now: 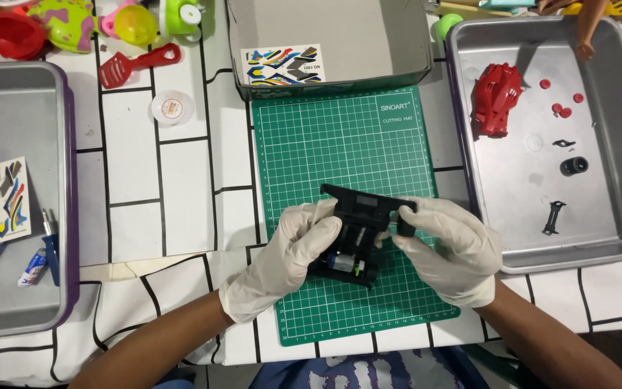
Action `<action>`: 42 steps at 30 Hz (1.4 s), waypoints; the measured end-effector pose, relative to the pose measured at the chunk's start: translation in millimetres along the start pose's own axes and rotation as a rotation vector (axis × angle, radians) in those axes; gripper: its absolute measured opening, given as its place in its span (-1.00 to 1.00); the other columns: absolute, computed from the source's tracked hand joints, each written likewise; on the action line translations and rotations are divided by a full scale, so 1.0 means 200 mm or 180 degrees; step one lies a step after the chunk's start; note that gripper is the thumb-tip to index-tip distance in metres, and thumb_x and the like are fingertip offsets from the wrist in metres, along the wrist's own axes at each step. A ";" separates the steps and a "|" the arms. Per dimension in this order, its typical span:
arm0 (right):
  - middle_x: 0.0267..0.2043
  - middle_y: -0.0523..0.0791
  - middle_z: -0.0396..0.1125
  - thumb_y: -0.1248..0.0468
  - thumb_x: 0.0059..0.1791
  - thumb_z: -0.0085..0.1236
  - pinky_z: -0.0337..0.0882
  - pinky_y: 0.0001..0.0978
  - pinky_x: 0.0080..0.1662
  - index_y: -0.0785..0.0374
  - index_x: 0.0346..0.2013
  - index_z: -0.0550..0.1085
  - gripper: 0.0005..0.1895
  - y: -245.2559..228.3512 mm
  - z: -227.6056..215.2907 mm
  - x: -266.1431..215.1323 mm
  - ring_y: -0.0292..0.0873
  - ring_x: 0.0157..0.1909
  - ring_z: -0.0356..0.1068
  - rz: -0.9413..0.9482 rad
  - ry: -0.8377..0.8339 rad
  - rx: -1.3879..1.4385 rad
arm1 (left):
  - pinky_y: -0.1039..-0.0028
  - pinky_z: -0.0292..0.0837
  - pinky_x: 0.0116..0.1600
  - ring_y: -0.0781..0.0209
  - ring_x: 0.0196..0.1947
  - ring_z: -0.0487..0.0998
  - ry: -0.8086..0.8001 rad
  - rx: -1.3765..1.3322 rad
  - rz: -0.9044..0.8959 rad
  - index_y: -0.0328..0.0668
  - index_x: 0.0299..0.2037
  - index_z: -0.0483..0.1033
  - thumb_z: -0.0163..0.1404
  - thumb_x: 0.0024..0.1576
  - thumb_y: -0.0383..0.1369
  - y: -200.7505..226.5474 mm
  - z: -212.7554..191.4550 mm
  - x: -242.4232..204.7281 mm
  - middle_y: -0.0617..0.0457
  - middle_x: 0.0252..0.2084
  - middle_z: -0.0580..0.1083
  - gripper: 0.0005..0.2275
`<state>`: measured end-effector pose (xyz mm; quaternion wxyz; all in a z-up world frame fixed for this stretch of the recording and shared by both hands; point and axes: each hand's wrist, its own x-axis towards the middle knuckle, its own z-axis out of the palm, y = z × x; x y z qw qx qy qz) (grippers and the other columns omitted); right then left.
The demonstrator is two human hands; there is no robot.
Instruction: The person assembles a small black model vehicle on a green cutting mat. They attach a small cylindrical component to the chassis, then pick up and attach a black plastic body part to the frame. The person continues to fit additional small black plastic pieces onto the vehicle's body.
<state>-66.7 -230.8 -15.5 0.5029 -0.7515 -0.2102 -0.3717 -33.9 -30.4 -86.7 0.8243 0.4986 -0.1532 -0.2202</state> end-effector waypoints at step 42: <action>-0.02 -0.02 0.41 0.08 0.11 -0.01 0.36 -0.19 0.19 0.24 -0.02 0.48 -0.68 0.12 -0.12 -0.21 -0.04 0.07 0.41 0.4951 0.0402 0.2051 | 0.57 0.48 -0.04 0.43 -0.30 0.47 -0.0206 0.1475 0.0424 0.05 0.10 0.57 0.15 0.08 -0.17 0.41 0.12 0.00 0.32 -0.29 0.47 -0.63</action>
